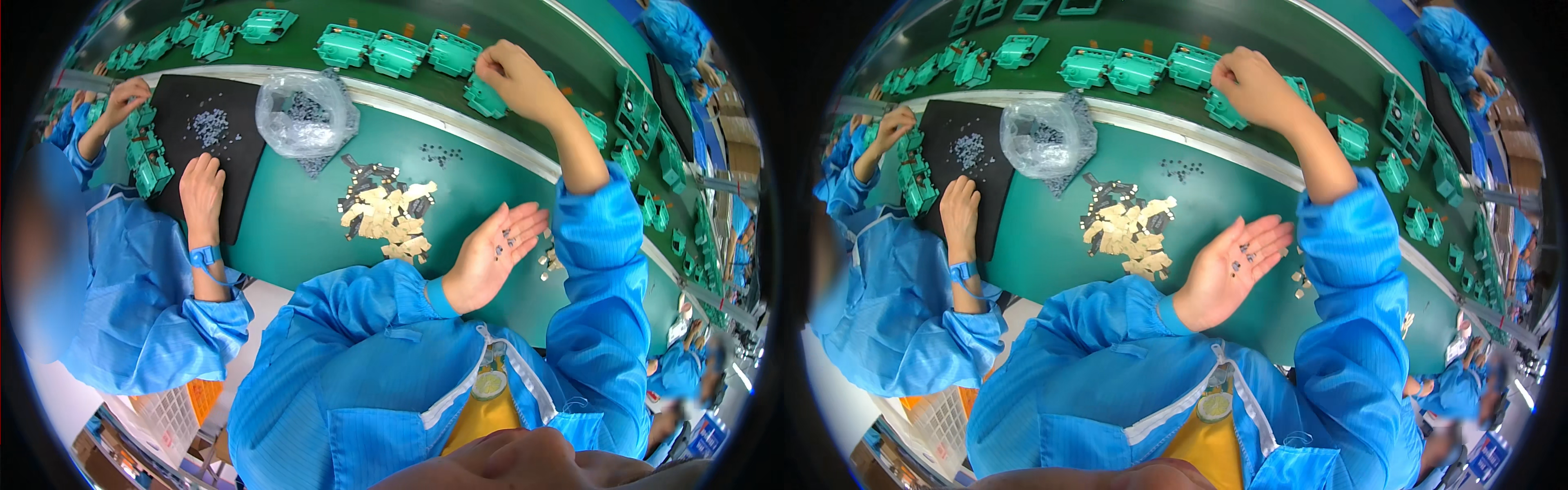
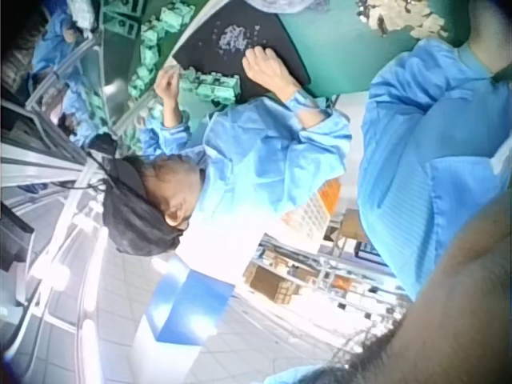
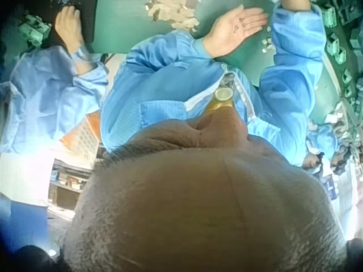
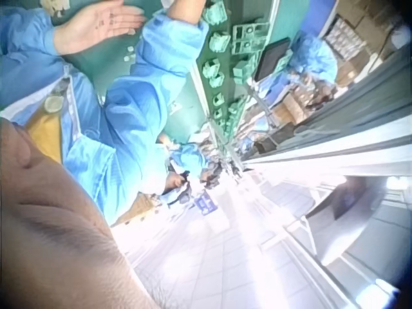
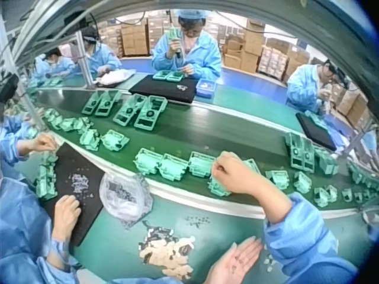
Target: The person picks up a green plastic housing, inserts a small black component into it, and then applies a small tan adhesive strip to the assembly before placing it back on the work surface.
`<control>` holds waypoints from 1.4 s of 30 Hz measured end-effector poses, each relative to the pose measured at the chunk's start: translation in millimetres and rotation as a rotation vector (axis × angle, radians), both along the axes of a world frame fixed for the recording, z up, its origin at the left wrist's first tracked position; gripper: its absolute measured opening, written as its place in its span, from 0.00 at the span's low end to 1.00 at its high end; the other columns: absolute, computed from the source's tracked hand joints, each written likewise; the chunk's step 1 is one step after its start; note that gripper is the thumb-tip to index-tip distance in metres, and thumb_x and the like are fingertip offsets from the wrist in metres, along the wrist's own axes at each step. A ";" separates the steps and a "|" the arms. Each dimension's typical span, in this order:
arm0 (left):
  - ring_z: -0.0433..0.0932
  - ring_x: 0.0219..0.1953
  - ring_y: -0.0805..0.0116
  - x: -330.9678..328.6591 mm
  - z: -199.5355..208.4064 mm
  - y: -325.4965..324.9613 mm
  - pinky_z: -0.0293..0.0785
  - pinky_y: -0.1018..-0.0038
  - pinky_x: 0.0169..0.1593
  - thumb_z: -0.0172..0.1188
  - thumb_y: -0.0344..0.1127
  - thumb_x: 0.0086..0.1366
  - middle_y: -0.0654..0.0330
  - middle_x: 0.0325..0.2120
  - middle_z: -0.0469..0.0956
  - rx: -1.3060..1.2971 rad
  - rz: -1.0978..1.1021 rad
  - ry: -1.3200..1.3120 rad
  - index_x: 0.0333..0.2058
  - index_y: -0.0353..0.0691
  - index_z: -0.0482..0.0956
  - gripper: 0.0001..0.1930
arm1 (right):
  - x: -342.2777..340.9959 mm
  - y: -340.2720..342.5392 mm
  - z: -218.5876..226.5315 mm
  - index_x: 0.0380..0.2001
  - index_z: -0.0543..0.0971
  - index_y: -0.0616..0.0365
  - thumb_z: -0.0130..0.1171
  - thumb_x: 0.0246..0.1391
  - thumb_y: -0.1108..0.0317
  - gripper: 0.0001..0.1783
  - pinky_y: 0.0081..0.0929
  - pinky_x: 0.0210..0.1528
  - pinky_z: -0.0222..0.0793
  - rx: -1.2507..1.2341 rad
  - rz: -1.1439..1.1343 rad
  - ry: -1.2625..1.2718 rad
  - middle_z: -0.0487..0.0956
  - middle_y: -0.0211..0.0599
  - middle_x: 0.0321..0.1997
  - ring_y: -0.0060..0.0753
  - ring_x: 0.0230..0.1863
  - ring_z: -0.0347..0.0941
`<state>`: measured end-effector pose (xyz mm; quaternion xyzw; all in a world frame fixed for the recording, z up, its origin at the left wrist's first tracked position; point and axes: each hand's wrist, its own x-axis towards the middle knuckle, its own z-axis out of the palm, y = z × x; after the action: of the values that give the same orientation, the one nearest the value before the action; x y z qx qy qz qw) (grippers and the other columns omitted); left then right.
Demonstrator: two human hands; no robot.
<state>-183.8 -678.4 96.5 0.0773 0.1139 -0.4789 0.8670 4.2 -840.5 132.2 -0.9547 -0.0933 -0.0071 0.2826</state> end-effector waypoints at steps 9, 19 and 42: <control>0.59 0.72 0.57 -4.7 -8.1 0.2 0.51 0.62 0.74 0.34 0.54 0.80 0.47 0.69 0.62 -0.047 -0.010 -0.034 0.69 0.29 0.57 0.34 | 76.5 30.3 -12.4 0.33 0.76 0.64 0.56 0.60 0.67 0.10 0.35 0.45 0.68 -0.288 0.157 0.228 0.73 0.42 0.36 0.40 0.37 0.69; 0.62 0.70 0.57 -5.3 -10.1 -1.2 0.53 0.62 0.74 0.36 0.55 0.79 0.48 0.68 0.64 -0.051 0.004 -0.051 0.69 0.30 0.58 0.34 | 77.6 36.0 -13.0 0.28 0.78 0.65 0.52 0.52 0.72 0.08 0.42 0.42 0.72 -0.278 0.112 0.180 0.80 0.50 0.33 0.50 0.36 0.76; 0.65 0.68 0.59 -4.8 -9.4 -1.0 0.57 0.63 0.72 0.38 0.56 0.79 0.50 0.65 0.67 -0.020 0.012 -0.072 0.68 0.30 0.60 0.34 | 90.8 53.7 -21.9 0.33 0.79 0.70 0.55 0.53 0.72 0.10 0.32 0.35 0.71 -0.228 -0.047 0.306 0.76 0.37 0.25 0.26 0.31 0.71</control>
<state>-188.7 -679.4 87.1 0.0852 0.0780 -0.4718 0.8741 94.9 -786.9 110.3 -0.9724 -0.0273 0.1420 0.1832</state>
